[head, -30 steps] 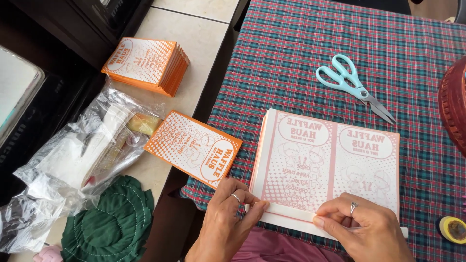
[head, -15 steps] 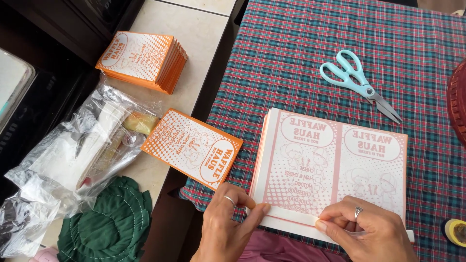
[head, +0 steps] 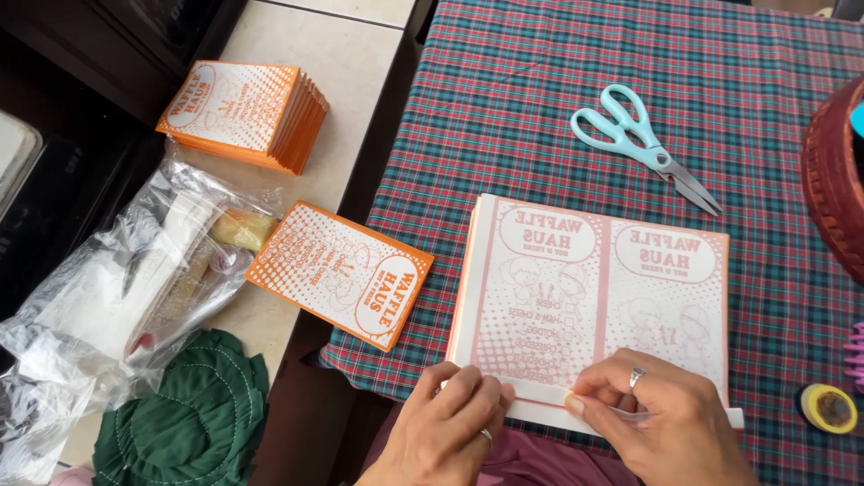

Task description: Folding paper bags and applying tape to secure the folds on a table.

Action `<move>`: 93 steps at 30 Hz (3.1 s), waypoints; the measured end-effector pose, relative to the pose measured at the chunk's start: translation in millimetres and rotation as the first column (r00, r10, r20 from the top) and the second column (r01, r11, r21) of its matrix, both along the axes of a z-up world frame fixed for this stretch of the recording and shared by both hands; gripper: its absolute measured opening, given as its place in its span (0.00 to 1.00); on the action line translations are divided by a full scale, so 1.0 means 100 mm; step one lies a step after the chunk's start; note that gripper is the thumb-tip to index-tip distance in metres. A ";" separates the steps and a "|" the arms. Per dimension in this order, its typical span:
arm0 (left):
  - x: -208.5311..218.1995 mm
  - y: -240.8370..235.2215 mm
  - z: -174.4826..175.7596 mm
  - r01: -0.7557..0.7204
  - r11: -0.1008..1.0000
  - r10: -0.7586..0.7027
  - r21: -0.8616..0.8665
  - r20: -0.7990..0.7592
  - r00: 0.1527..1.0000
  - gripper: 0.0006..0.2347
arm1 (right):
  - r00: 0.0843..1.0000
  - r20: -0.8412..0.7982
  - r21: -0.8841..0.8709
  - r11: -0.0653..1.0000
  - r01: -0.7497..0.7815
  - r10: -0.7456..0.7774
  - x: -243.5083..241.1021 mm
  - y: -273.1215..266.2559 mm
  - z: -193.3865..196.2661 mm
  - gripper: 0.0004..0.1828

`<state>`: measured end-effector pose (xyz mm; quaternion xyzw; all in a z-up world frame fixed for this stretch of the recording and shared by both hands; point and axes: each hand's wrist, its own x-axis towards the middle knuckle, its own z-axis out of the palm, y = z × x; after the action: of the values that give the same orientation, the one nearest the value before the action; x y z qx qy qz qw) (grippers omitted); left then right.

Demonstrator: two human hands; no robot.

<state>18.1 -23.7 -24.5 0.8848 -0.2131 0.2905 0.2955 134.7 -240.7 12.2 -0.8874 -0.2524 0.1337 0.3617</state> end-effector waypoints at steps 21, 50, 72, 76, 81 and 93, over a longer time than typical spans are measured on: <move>-0.04 -0.42 -0.13 -0.482 0.700 0.403 0.526 0.266 0.876 0.24 | 0.977 0.132 0.050 0.983 -0.178 0.171 0.16 -0.38 0.01 0.04; 0.07 -0.70 -0.15 -0.564 0.471 0.467 0.679 0.350 0.812 0.47 | 0.946 0.323 -0.044 0.999 -0.015 0.029 0.04 -0.62 -0.07 0.09; 0.07 -0.73 -0.16 -0.601 0.467 0.494 0.649 0.373 0.786 0.49 | 0.912 0.264 0.025 0.947 0.320 -0.314 -0.20 -0.79 -0.02 0.09; 0.06 -0.69 -0.13 -0.576 0.434 0.455 0.693 0.384 0.804 0.50 | 0.887 0.298 0.068 0.935 0.348 -0.352 -0.23 -0.90 -0.07 0.07; 0.04 -0.69 -0.12 -0.565 0.445 0.465 0.695 0.360 0.809 0.48 | 0.828 0.263 -0.003 0.857 0.515 -0.496 -0.24 -1.17 -0.18 0.04; 0.02 -0.67 -0.04 -0.505 0.470 0.444 0.724 0.300 0.844 0.50 | 0.676 0.620 -0.152 0.784 0.601 -0.398 0.02 -1.79 -0.69 0.10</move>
<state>20.6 -90.7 -28.3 0.9350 -0.0740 0.2690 -0.2189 137.2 -419.6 -57.1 -0.9698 -0.0620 -0.1947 0.1335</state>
